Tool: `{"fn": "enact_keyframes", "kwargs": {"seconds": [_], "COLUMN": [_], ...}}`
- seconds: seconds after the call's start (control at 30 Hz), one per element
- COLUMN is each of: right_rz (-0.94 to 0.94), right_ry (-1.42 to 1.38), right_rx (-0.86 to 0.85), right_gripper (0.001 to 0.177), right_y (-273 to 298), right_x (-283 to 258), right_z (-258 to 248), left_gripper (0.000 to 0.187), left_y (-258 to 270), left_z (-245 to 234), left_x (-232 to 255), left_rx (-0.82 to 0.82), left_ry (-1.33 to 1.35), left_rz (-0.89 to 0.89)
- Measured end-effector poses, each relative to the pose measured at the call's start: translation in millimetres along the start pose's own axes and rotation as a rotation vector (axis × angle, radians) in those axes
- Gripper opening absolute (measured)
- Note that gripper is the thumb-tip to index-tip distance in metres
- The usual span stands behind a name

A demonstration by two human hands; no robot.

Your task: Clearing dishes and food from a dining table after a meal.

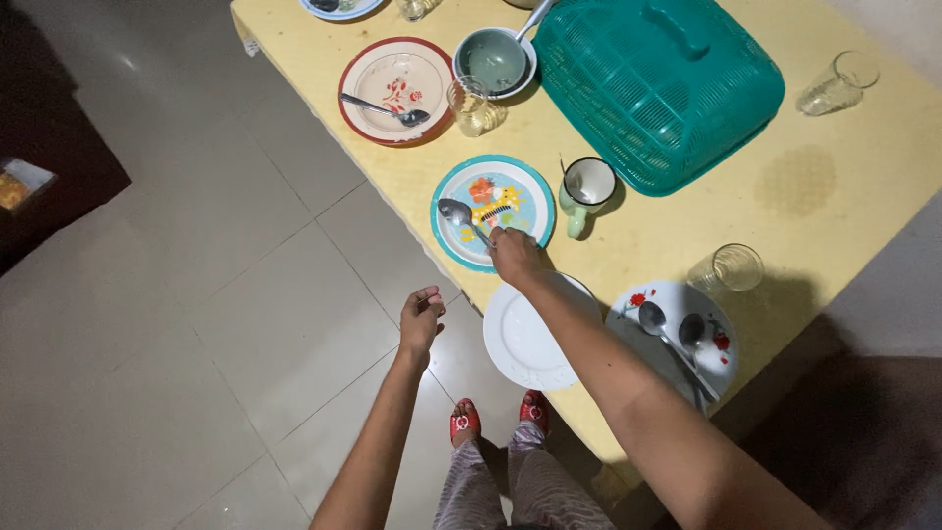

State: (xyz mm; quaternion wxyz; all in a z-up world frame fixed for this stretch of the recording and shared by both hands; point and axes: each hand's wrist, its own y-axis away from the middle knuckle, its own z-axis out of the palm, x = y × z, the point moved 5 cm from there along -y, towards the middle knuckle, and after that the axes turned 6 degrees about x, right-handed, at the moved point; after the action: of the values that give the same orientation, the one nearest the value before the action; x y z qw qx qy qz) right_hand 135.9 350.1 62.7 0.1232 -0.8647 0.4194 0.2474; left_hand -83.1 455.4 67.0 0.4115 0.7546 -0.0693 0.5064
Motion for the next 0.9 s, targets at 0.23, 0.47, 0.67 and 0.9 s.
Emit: {"fn": "enact_keyframes", "kwargs": {"seconds": [0.23, 0.47, 0.67, 0.9], "right_rz": [0.119, 0.232, 0.253, 0.384], "right_ry": [-0.33, -0.135, -0.372, -0.333], "right_rx": [0.155, 0.153, 0.328, 0.513], "right_gripper": [0.012, 0.015, 0.009, 0.01], "right_y": [11, 78, 161, 282], "right_x": [43, 75, 163, 208], "right_z": [-3, -80, -93, -133], "left_gripper": [0.027, 0.025, 0.027, 0.026], "left_y": [-6, 7, 15, 46], "left_z": [11, 33, 68, 102], "left_x": [8, 27, 22, 17], "left_rx": [-0.044, -0.125, -0.242, -0.343], "left_ry": [-0.019, -0.079, -0.084, -0.151], "left_rz": [0.007, 0.066, 0.09, 0.08]}}
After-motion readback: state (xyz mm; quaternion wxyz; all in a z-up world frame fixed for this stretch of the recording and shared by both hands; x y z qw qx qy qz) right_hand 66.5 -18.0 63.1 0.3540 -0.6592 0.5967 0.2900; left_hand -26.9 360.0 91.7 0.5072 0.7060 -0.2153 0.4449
